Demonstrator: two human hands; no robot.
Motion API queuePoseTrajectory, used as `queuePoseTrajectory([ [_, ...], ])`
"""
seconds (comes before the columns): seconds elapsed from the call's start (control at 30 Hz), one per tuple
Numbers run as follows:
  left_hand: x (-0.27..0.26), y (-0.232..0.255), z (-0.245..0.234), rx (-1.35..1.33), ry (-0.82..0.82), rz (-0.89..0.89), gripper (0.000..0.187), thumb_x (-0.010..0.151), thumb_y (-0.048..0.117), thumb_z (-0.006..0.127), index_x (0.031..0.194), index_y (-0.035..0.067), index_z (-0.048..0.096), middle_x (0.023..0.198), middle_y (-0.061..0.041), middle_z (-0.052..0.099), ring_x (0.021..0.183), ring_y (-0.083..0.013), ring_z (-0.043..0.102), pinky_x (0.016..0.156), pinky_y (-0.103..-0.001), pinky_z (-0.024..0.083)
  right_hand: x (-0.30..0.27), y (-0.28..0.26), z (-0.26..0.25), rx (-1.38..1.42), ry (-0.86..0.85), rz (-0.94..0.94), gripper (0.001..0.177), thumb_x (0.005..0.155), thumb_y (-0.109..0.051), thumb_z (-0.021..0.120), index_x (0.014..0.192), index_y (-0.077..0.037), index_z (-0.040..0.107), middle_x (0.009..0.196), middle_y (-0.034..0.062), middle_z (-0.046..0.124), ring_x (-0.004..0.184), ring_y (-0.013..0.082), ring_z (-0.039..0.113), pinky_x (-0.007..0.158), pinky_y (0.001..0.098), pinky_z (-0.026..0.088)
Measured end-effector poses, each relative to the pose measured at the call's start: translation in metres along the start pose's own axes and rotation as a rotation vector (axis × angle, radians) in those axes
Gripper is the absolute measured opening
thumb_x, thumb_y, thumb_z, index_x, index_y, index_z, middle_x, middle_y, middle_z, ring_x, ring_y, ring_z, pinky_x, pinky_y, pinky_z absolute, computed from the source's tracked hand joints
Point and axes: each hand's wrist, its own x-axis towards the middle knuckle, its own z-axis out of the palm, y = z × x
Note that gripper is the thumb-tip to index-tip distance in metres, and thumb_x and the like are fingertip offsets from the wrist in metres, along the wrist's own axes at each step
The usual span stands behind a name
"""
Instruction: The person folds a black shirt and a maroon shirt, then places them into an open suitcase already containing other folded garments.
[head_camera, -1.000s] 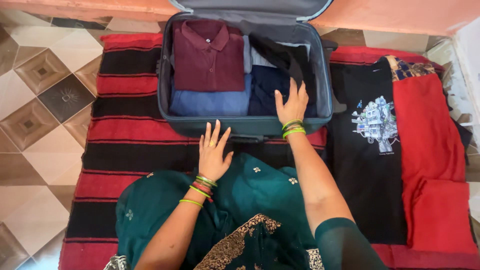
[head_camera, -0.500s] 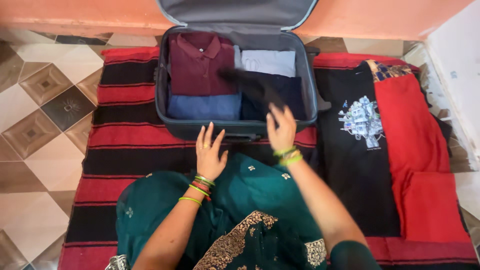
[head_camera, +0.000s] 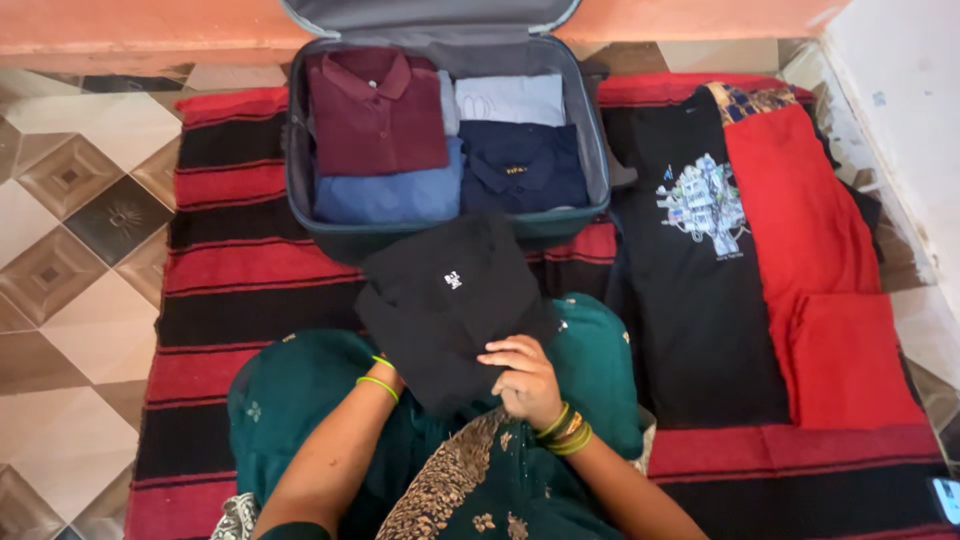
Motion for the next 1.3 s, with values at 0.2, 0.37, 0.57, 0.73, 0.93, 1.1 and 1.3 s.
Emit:
queuePoseTrajectory([
  [0.2, -0.008, 0.042, 0.068, -0.235, -0.013, 0.034, 0.083, 0.095, 0.067, 0.038, 0.154, 0.008, 0.040, 0.153, -0.015, 0.048, 0.137, -0.0340, 0.049, 0.116, -0.045, 0.037, 0.000, -0.005, -0.044, -0.314, 0.067, -0.010, 0.023, 0.066, 0.006, 0.064, 0.057, -0.011, 0.053, 0.104, 0.0011, 0.079, 0.116, 0.0306, 0.065, 0.106, 0.0522, 0.043],
  [0.37, -0.003, 0.045, 0.093, -0.306, 0.050, -0.016, 0.087, 0.094, 0.073, 0.045, 0.145, 0.002, 0.051, 0.140, -0.019, 0.059, 0.124, -0.0339, 0.060, 0.107, -0.046, 0.047, -0.014, -0.003, -0.082, -0.382, 0.197, 0.137, 0.022, 0.072, 0.012, 0.061, 0.062, -0.006, 0.052, 0.111, 0.0065, 0.077, 0.122, 0.0363, 0.064, 0.106, 0.0433, 0.050],
  [0.57, -0.008, 0.018, 0.113, -0.179, 0.196, -0.202, 0.056, 0.107, 0.043, 0.058, 0.140, -0.003, 0.058, 0.132, -0.017, 0.065, 0.117, -0.0301, 0.064, 0.106, -0.043, 0.050, -0.021, -0.019, -0.088, -0.136, 0.430, 0.492, 0.012, 0.090, 0.004, 0.059, 0.094, -0.002, 0.068, 0.135, 0.0165, 0.063, 0.127, 0.0338, 0.064, 0.109, 0.0383, 0.052],
  [0.73, -0.015, 0.028, 0.144, -0.218, 0.045, -0.217, 0.059, 0.100, 0.039, 0.056, 0.142, -0.002, 0.053, 0.135, -0.019, 0.064, 0.121, -0.0324, 0.065, 0.108, -0.045, 0.050, -0.005, -0.053, -0.064, -0.159, 0.081, 0.552, 0.069, 0.084, -0.014, 0.078, 0.146, -0.006, 0.048, 0.158, 0.0236, 0.041, 0.147, 0.0374, 0.039, 0.119, 0.0437, 0.034],
  [0.93, -0.041, -0.006, 0.158, -0.034, -0.198, -0.334, 0.060, 0.102, 0.027, 0.056, 0.152, -0.002, 0.043, 0.147, -0.018, 0.056, 0.131, -0.0287, 0.059, 0.116, -0.046, 0.043, 0.005, -0.062, -0.011, 0.381, 0.200, 0.632, 0.106, 0.085, -0.017, 0.080, 0.163, 0.000, 0.008, 0.165, 0.0190, 0.024, 0.151, 0.0304, 0.030, 0.123, 0.0397, 0.028],
  [1.1, -0.050, -0.020, 0.147, -0.265, -0.254, -0.471, 0.057, 0.108, 0.033, 0.048, 0.148, -0.007, 0.047, 0.145, -0.021, 0.058, 0.132, -0.0318, 0.061, 0.118, -0.047, 0.042, -0.017, -0.054, -0.009, 0.577, 0.409, 0.758, 0.080, 0.096, -0.014, 0.061, 0.163, 0.001, 0.020, 0.165, 0.0162, 0.034, 0.153, 0.0253, 0.034, 0.125, 0.0369, 0.027],
  [1.3, -0.045, -0.009, 0.161, -0.252, -0.158, -0.476, 0.062, 0.100, 0.041, 0.052, 0.140, -0.006, 0.056, 0.137, -0.022, 0.065, 0.126, -0.0342, 0.063, 0.113, -0.047, 0.045, -0.047, -0.008, -0.029, 1.254, 0.812, 1.027, 0.043, 0.097, -0.012, 0.055, 0.138, -0.001, 0.054, 0.135, 0.0127, 0.063, 0.125, 0.0290, 0.059, 0.111, 0.0436, 0.045],
])
